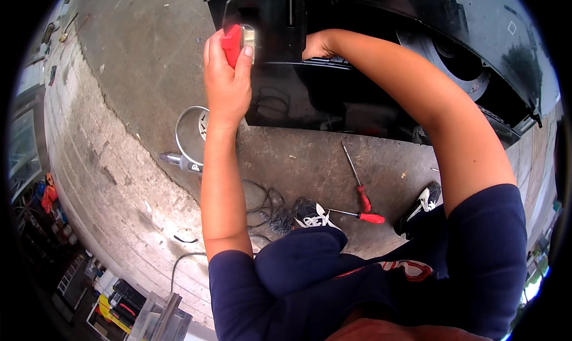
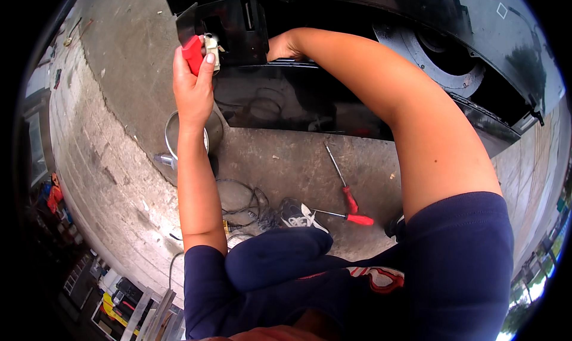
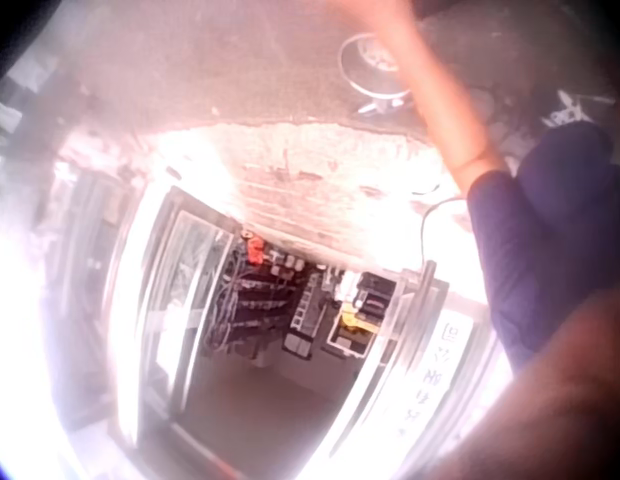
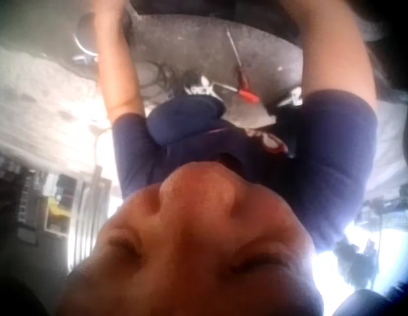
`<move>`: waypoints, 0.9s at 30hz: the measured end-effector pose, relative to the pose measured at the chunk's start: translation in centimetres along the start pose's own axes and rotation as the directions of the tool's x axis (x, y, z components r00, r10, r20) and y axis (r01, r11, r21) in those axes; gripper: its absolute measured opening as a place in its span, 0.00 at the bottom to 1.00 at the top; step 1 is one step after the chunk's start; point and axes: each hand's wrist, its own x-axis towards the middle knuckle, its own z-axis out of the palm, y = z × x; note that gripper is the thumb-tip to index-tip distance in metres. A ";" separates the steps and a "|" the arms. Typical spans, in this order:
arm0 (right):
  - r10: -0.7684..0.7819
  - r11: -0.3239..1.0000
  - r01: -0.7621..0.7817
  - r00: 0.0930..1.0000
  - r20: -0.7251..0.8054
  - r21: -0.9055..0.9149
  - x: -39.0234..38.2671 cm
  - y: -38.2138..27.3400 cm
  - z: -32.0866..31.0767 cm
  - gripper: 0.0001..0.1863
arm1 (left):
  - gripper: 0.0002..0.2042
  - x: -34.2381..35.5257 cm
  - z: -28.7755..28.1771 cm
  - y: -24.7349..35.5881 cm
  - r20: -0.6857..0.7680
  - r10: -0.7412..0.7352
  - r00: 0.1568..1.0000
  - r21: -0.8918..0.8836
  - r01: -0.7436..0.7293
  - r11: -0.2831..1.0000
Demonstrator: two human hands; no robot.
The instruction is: The person scrapes adhesive residue from the surface of a black range hood using a red scraper, then uses a cordless drill to remove screws from the hood's frame. The person detaches and lifts the front panel of the range hood, exposing internal components.
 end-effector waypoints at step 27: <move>-0.116 0.993 0.116 0.993 0.002 -0.032 0.4 -0.3 -0.4 0.16 | 0.12 2.9 0.5 0.8 -0.165 -0.224 0.961 -0.819 -0.007 0.574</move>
